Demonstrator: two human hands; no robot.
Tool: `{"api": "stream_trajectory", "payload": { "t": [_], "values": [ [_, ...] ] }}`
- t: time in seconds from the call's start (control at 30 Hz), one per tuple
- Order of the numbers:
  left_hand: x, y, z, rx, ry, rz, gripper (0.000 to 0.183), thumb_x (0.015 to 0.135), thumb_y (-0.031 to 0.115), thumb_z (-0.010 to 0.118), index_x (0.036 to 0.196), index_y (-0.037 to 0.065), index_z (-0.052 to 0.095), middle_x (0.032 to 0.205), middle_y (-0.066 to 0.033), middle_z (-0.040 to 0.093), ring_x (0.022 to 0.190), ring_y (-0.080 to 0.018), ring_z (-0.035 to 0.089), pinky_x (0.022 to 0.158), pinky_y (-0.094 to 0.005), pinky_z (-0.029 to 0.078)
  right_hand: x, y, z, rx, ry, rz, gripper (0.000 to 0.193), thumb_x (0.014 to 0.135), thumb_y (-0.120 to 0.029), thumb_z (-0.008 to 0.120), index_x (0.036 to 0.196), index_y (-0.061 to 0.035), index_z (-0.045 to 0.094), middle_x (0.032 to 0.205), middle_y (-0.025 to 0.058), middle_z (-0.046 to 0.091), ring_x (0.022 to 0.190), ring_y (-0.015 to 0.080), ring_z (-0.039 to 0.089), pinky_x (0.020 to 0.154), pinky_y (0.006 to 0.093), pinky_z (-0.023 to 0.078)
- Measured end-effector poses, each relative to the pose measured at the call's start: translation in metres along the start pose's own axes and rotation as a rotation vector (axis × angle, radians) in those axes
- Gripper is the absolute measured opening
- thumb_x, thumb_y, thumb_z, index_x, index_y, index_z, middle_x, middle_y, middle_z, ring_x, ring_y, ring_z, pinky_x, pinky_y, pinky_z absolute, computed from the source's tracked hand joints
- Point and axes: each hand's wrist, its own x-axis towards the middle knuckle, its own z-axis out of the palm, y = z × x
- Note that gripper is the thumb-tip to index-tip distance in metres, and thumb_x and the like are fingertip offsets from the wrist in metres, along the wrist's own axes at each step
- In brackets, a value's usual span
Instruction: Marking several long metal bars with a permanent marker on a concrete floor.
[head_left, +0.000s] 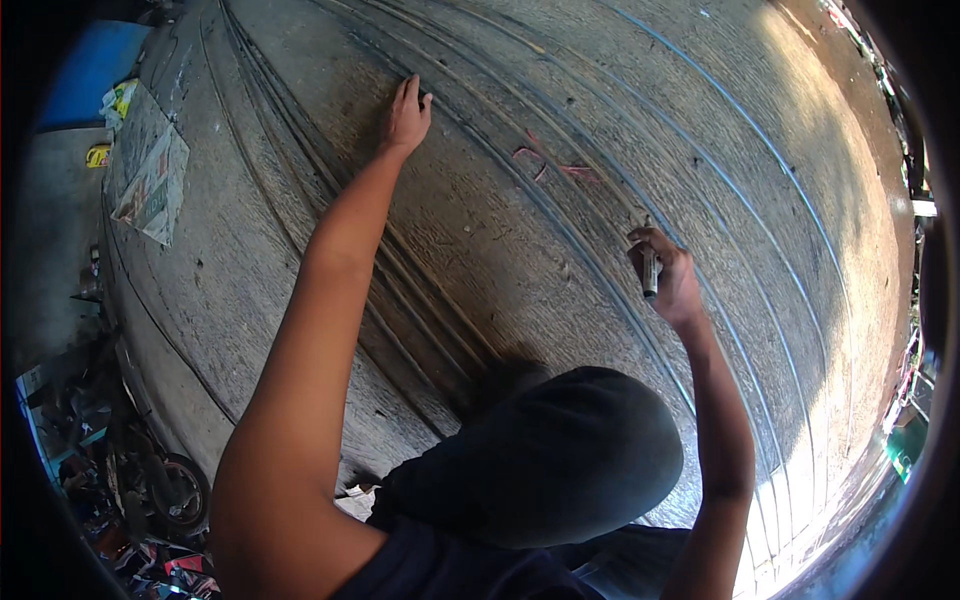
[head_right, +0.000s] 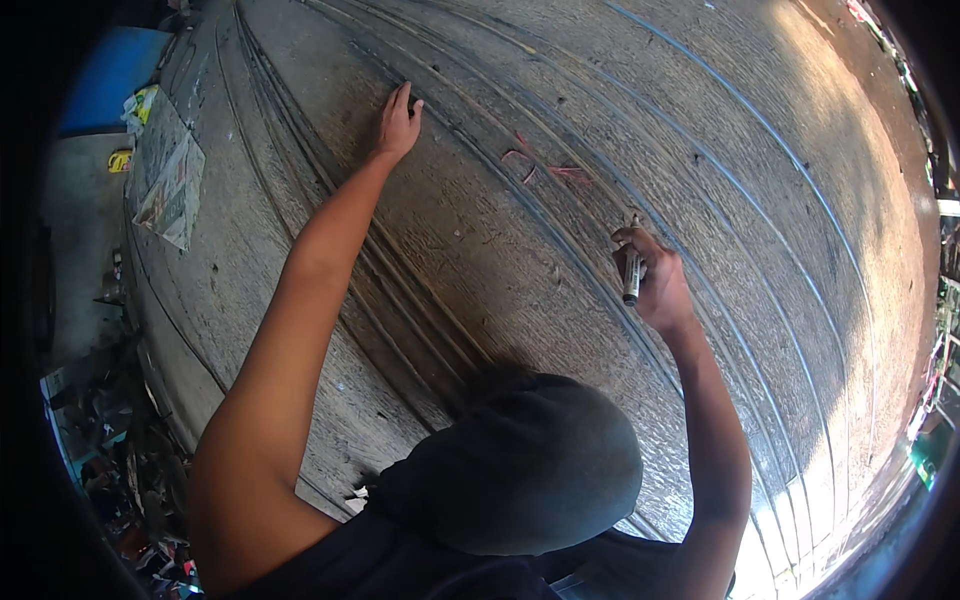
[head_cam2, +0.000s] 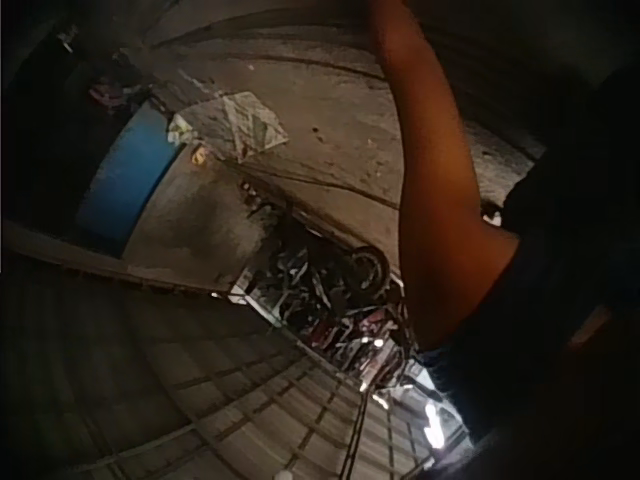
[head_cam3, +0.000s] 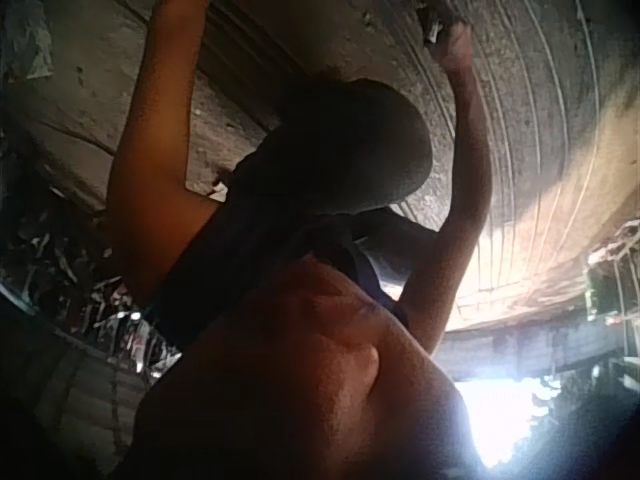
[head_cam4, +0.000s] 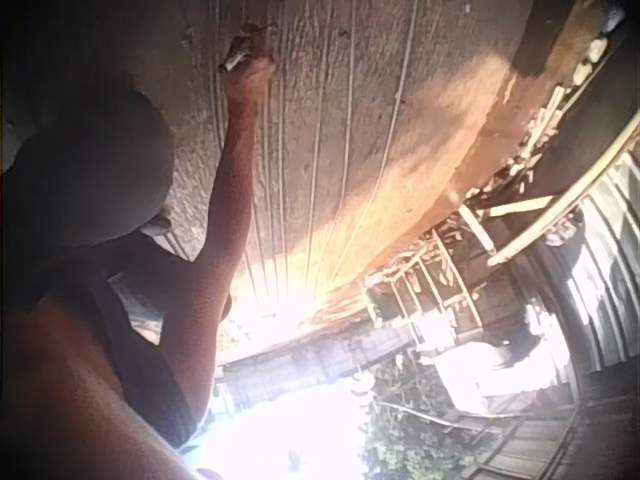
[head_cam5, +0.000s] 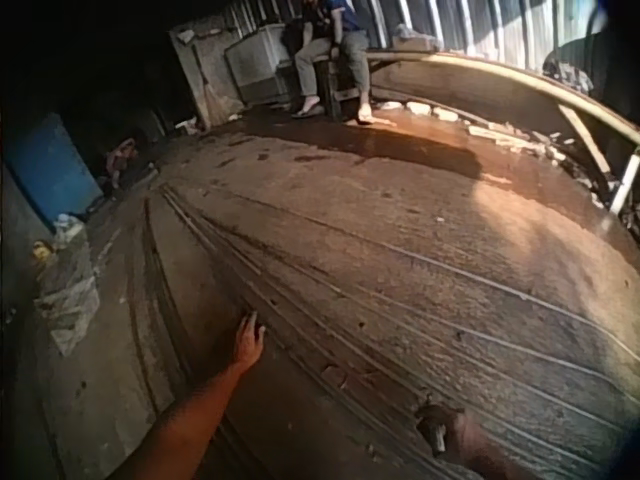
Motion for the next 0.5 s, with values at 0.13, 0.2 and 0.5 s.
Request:
{"api": "stream_trajectory", "payload": {
  "t": [0.13,0.2,0.5],
  "values": [
    [0.003,-0.001,0.008,-0.147,0.163,-0.001,0.047,0.105,0.027,0.052,0.145,0.003,0.047,0.148,-0.0197,0.048,0.132,-0.0411,0.050,0.104,-0.0482,0.047,0.053,-0.011,0.031,0.005,0.005,-0.048,0.027,0.084,0.003,0.066,0.111,-0.0006,0.064,0.082,0.0125,0.070,0.071,0.0207,0.070,0.068,0.0345,0.052],
    [-0.003,0.002,0.014,-0.201,0.264,0.060,0.043,0.105,0.024,0.051,0.143,0.004,0.048,0.145,-0.0195,0.050,0.129,-0.0410,0.053,0.100,-0.0488,0.049,0.080,-0.018,0.042,0.029,-0.019,0.021,0.027,0.085,0.002,0.066,0.111,-0.0007,0.064,0.083,0.0126,0.071,0.072,0.0211,0.070,0.068,0.0348,0.052],
    [0.042,-0.074,-0.019,-0.206,0.133,0.221,0.038,0.109,0.024,0.044,0.144,0.008,0.046,0.137,-0.0175,0.051,0.115,-0.0377,0.060,0.085,-0.0487,0.057,0.222,-0.036,0.139,-0.143,0.090,-0.188,0.042,0.083,-0.008,0.072,0.123,-0.0059,0.059,0.114,0.0194,0.068,0.114,0.0382,0.064,0.096,0.0475,0.050]
  ]
}}
